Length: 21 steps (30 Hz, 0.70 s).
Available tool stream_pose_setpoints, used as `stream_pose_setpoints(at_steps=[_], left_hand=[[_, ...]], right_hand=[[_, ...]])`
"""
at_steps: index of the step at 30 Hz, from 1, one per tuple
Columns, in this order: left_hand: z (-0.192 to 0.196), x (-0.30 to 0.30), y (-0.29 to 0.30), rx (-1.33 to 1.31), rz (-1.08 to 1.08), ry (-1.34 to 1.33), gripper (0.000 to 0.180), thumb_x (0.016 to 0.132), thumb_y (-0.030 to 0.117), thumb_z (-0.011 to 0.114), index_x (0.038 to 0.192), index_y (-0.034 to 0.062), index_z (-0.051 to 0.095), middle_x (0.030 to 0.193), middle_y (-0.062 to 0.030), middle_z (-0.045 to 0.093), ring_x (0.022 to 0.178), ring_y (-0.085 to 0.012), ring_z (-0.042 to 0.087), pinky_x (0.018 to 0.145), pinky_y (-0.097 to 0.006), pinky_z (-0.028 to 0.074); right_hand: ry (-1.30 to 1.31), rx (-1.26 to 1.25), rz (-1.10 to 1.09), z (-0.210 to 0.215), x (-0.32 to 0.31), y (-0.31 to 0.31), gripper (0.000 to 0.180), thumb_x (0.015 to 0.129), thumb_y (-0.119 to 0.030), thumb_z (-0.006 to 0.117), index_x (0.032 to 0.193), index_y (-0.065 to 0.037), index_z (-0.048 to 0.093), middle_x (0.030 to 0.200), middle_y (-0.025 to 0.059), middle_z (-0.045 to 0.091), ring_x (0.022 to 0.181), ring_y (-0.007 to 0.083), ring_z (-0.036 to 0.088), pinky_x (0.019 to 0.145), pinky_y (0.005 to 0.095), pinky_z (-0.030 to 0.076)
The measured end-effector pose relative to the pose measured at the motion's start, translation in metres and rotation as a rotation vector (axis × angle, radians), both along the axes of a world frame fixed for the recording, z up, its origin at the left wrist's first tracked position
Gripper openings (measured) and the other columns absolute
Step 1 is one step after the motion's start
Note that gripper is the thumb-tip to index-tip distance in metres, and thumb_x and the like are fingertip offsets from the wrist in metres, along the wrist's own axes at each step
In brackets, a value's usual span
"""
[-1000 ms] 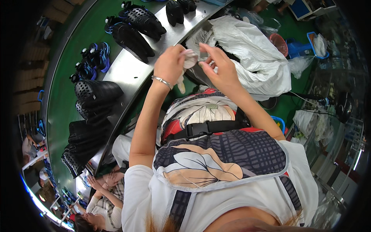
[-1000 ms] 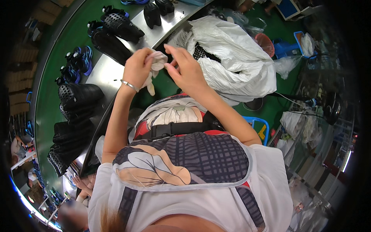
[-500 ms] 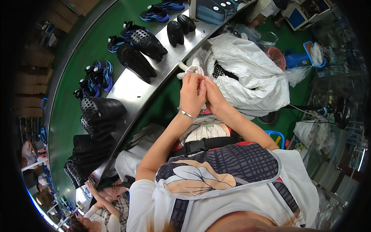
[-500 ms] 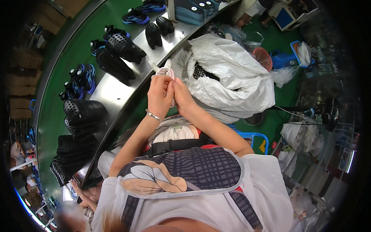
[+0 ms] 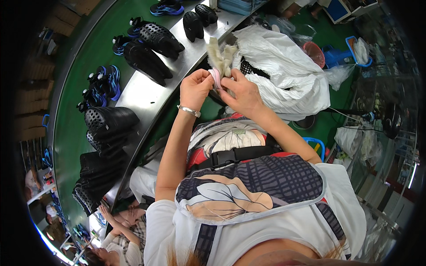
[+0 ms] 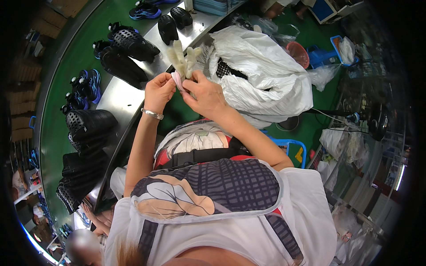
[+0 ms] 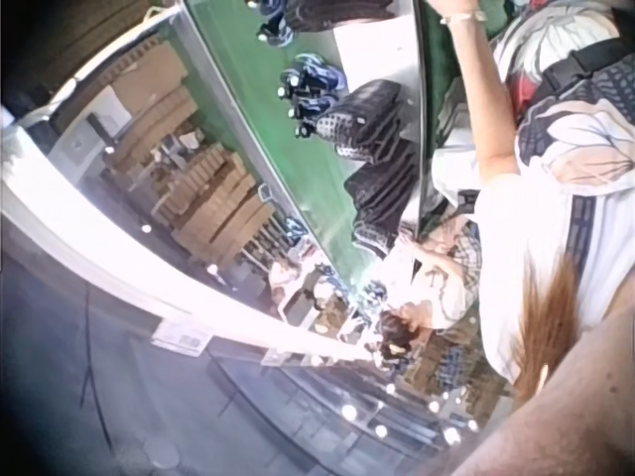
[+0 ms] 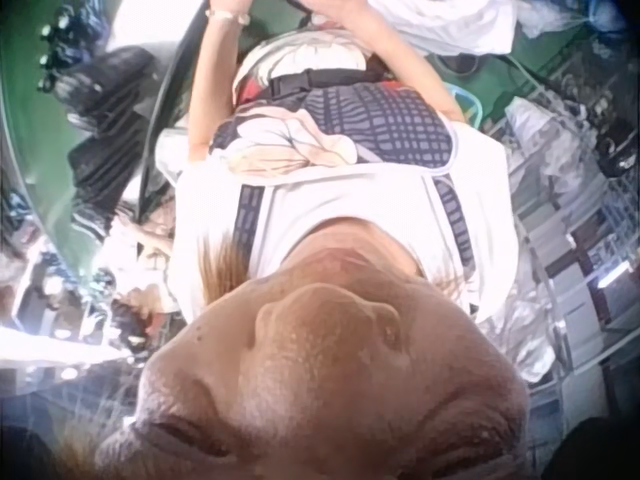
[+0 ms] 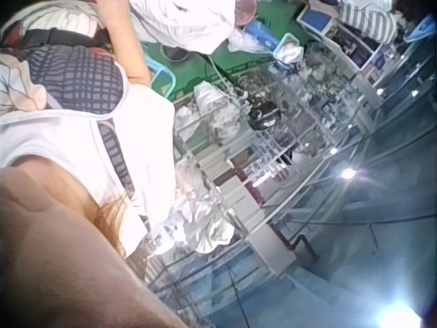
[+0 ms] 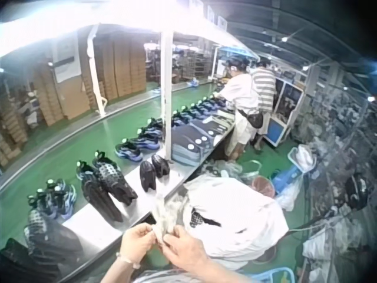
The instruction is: The person puts on white gloves and then repeatedly picks up black shoe soles and blue-and-black shoes from a conveyor belt. They insert the soles into the shoes and place the assembled footwear back on the belt in a continuous loop.
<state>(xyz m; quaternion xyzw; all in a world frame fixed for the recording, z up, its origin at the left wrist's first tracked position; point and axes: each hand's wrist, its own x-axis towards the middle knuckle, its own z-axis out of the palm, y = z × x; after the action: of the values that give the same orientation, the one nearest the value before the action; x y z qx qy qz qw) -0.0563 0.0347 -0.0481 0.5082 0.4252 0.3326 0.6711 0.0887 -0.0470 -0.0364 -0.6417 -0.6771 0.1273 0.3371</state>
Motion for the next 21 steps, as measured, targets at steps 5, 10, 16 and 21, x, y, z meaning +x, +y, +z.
stream_pose_setpoints(at_steps=[5,10,16,21], left_hand=[[-0.013,-0.01,0.011,-0.246,0.113,-0.214,0.03,0.097,0.024,0.052,0.079,0.0019,0.062,0.067,-0.0055,0.061,0.05,-0.0107,0.053,0.044,-0.024,0.039],[0.001,-0.001,0.003,-0.3,0.192,-0.555,0.036,0.102,0.026,0.039,0.119,-0.0028,0.053,0.114,-0.0148,0.06,0.102,-0.022,0.06,0.086,-0.039,0.049],[0.043,0.001,0.02,-0.357,-0.104,-0.878,0.042,0.1,0.021,0.034,0.135,0.0003,0.042,0.138,-0.0138,0.048,0.125,-0.0286,0.048,0.108,-0.04,0.035],[0.01,0.006,0.051,-0.241,0.129,-0.48,0.037,0.101,0.023,0.033,0.129,0.0031,0.047,0.126,-0.0117,0.057,0.111,-0.0241,0.058,0.092,-0.037,0.05]], right_hand=[[-0.023,0.036,0.084,0.008,-0.005,-0.004,0.012,0.08,-0.021,0.067,0.087,-0.012,0.064,0.092,0.005,0.057,0.071,0.0246,0.063,0.059,0.0359,0.051],[0.024,0.031,0.101,0.008,-0.013,-0.001,0.012,0.08,-0.019,0.067,0.088,-0.01,0.063,0.094,0.005,0.059,0.07,0.0235,0.062,0.059,0.034,0.05],[0.455,0.067,0.153,0.025,-0.019,0.011,0.013,0.081,-0.014,0.066,0.091,-0.007,0.061,0.094,0.0073,0.06,0.073,0.0229,0.06,0.067,0.0287,0.048],[0.405,0.236,0.05,0.059,-0.026,0.035,0.017,0.082,-0.016,0.064,0.094,-0.006,0.056,0.093,0.0109,0.059,0.083,0.0297,0.061,0.073,0.0373,0.049]])
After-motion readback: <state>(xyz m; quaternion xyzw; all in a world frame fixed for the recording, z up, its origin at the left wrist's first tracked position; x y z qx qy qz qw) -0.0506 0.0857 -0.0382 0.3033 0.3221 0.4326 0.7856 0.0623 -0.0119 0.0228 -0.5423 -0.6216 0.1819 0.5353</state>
